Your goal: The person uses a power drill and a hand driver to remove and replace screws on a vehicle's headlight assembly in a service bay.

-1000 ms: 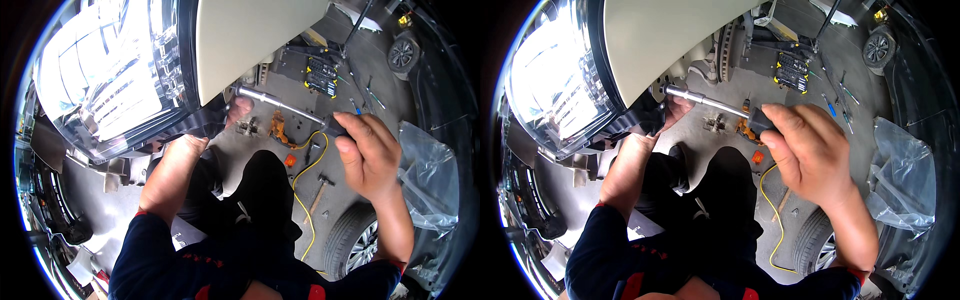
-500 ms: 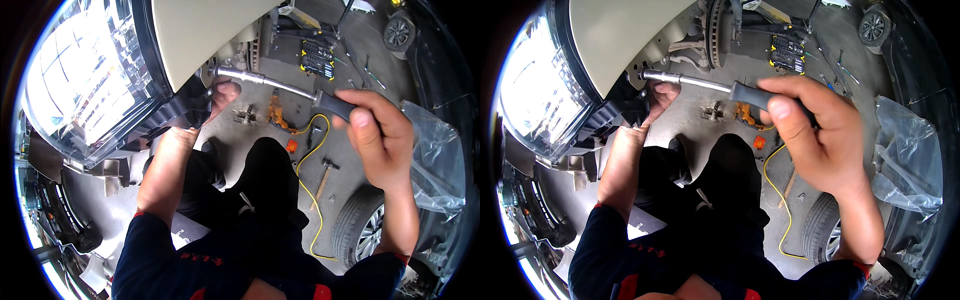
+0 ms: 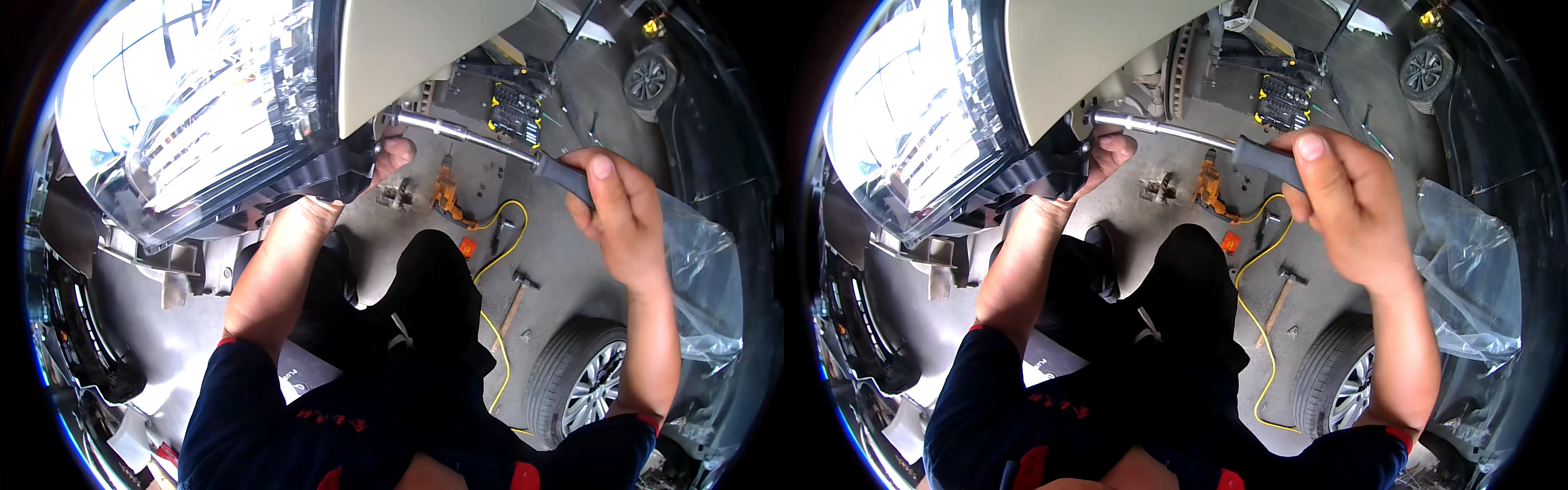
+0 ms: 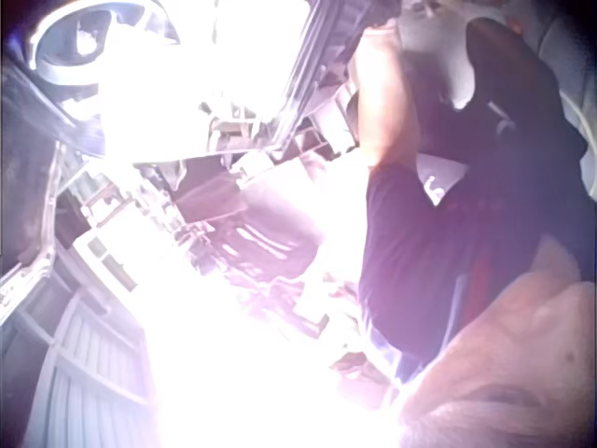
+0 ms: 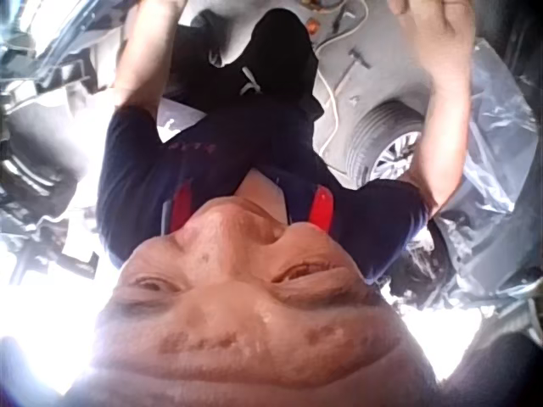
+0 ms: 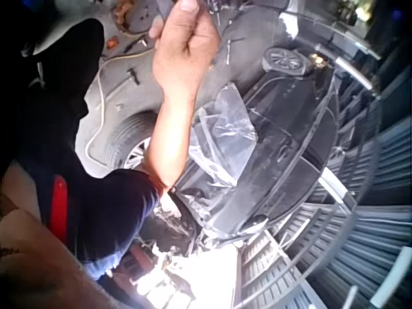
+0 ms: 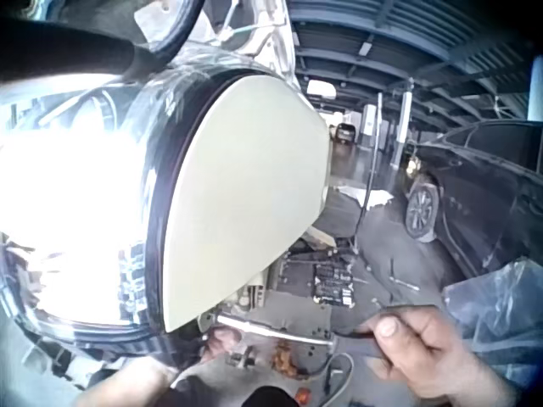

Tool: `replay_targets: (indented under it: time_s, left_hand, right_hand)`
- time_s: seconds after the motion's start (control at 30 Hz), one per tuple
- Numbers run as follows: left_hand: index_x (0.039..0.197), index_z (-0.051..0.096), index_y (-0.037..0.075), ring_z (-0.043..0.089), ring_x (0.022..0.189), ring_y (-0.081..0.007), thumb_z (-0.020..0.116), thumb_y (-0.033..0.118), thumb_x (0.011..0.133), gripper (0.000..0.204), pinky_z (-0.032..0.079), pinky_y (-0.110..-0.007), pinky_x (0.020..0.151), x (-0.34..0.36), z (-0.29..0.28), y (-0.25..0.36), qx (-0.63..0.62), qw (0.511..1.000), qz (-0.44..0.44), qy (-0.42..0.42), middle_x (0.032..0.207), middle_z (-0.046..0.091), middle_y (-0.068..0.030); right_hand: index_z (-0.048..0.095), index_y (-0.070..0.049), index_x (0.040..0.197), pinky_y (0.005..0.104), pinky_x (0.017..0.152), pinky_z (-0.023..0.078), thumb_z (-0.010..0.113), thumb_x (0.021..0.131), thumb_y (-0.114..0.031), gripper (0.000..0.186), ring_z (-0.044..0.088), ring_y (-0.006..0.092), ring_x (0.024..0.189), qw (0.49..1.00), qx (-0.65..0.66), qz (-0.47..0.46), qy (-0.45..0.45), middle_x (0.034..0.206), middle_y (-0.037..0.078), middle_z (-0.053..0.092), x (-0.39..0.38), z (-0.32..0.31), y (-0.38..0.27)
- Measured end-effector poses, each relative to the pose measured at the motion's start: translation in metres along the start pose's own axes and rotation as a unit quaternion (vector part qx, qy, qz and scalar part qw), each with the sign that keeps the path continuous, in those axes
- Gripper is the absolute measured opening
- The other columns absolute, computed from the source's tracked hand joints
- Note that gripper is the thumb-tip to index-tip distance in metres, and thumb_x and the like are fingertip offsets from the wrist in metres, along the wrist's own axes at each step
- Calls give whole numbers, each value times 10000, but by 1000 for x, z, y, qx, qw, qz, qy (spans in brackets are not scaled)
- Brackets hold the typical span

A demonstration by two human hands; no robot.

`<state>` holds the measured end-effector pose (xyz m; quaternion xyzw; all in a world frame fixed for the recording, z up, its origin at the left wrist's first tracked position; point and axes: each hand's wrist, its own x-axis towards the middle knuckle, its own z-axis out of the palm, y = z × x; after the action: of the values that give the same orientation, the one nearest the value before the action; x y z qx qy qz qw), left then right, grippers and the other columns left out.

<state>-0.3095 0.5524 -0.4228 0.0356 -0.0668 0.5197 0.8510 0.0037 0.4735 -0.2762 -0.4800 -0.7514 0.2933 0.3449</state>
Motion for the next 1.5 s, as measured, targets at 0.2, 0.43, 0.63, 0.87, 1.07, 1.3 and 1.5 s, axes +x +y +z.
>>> replay_targets:
  time_s: [0.2,0.43,0.63,0.87,1.07,1.3,1.5]
  left_hand:
    - [911,604,99,406,765,-142,588,277,1006,202,376,-321,731,-4,25,-17,452,862,155,169,802,536,12]
    - [1034,582,73,398,854,-147,530,264,1056,199,383,-338,800,-5,18,-15,462,870,135,105,911,501,9]
    - [1057,593,53,425,872,-161,584,247,1035,195,410,-345,816,-5,7,-11,609,766,202,39,940,533,-16]
    - [1107,649,74,613,934,-150,694,197,959,197,529,-359,888,-8,4,-4,565,810,155,-28,984,666,7]
    - [1084,666,99,627,1023,-151,716,312,949,257,521,-352,943,-3,-8,6,537,836,112,-10,1037,686,18]
    - [1111,663,86,629,1055,-156,711,335,948,301,523,-360,959,-6,1,-3,756,622,202,-17,1054,686,14]
    - [1115,660,64,586,893,-184,673,278,974,257,545,-341,807,-7,6,0,648,744,160,-4,925,623,-9]
  right_hand:
    - [668,-24,1269,322,751,527,611,1054,-314,366,630,133,808,923,-275,-267,42,911,45,684,0,8,15]
    - [628,53,1300,233,493,350,627,1046,-270,410,449,68,581,952,267,89,-119,754,5,579,10,-9,17]
    - [642,21,1308,269,611,447,706,991,-211,398,513,89,659,971,-177,-158,13,786,20,594,9,10,-8]
    - [692,36,1221,294,638,495,726,965,-164,326,577,123,680,981,-118,-132,-74,800,41,646,5,1,-3]
    - [617,4,1357,324,607,495,720,968,-216,459,553,160,641,957,-220,-191,-11,772,56,586,10,16,-10]
    - [652,-63,1367,351,638,512,760,924,-200,475,593,237,661,879,-346,-327,-25,832,78,642,14,15,14]
    - [605,-22,1402,206,494,305,667,1023,-254,449,414,46,536,920,255,218,-203,758,-10,558,22,-3,4]
